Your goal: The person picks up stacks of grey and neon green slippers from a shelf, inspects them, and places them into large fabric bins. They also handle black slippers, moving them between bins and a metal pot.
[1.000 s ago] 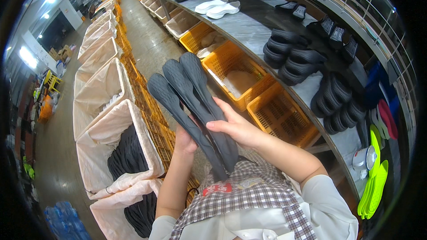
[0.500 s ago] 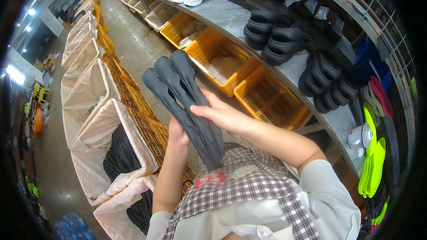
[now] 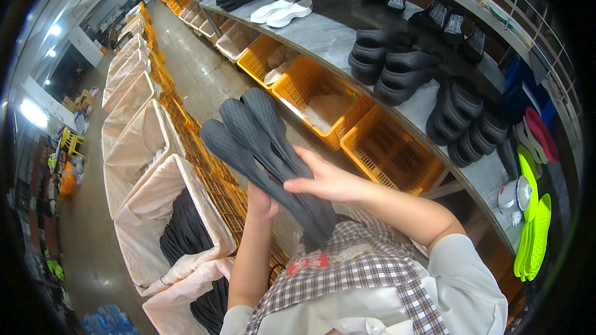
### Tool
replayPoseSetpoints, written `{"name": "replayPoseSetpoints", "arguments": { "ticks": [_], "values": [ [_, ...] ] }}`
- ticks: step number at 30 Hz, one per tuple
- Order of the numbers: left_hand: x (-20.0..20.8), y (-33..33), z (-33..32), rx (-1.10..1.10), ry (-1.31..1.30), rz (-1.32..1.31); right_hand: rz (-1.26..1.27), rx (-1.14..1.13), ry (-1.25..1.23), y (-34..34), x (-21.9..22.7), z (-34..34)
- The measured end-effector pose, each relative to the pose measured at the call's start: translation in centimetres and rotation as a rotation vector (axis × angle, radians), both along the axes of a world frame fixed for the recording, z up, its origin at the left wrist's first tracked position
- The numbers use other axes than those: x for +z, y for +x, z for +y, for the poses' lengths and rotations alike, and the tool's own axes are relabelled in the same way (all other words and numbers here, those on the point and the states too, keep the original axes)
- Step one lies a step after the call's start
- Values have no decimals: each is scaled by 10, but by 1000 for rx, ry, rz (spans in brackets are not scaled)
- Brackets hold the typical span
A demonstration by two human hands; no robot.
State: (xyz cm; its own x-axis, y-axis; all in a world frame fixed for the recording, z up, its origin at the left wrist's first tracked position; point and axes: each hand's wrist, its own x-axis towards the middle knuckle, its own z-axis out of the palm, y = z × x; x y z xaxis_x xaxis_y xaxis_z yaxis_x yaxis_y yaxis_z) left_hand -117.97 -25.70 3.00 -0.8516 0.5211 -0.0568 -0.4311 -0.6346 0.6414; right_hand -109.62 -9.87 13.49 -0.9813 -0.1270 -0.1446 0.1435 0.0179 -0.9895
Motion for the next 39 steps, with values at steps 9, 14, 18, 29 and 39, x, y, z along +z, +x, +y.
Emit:
{"name": "replayPoseSetpoints", "arguments": {
  "ticks": [9, 14, 18, 29, 39],
  "values": [
    [24, 2, -1, 139, -201, 314, 359, 66, 431, -11, -8, 26],
    [56, 25, 3, 22, -30, 81, 946, 17, 667, -29, -5, 45],
    [64, 22, 2, -196, 111, -60, 361, 26, 104, -10, -9, 42],
    [64, 49, 9, -22, 10, -154, -16, -106, -638, 33, 8, 25],
    [42, 37, 12, -264, 126, -240, 96, -165, -552, 50, -16, 23]
  ]
}}
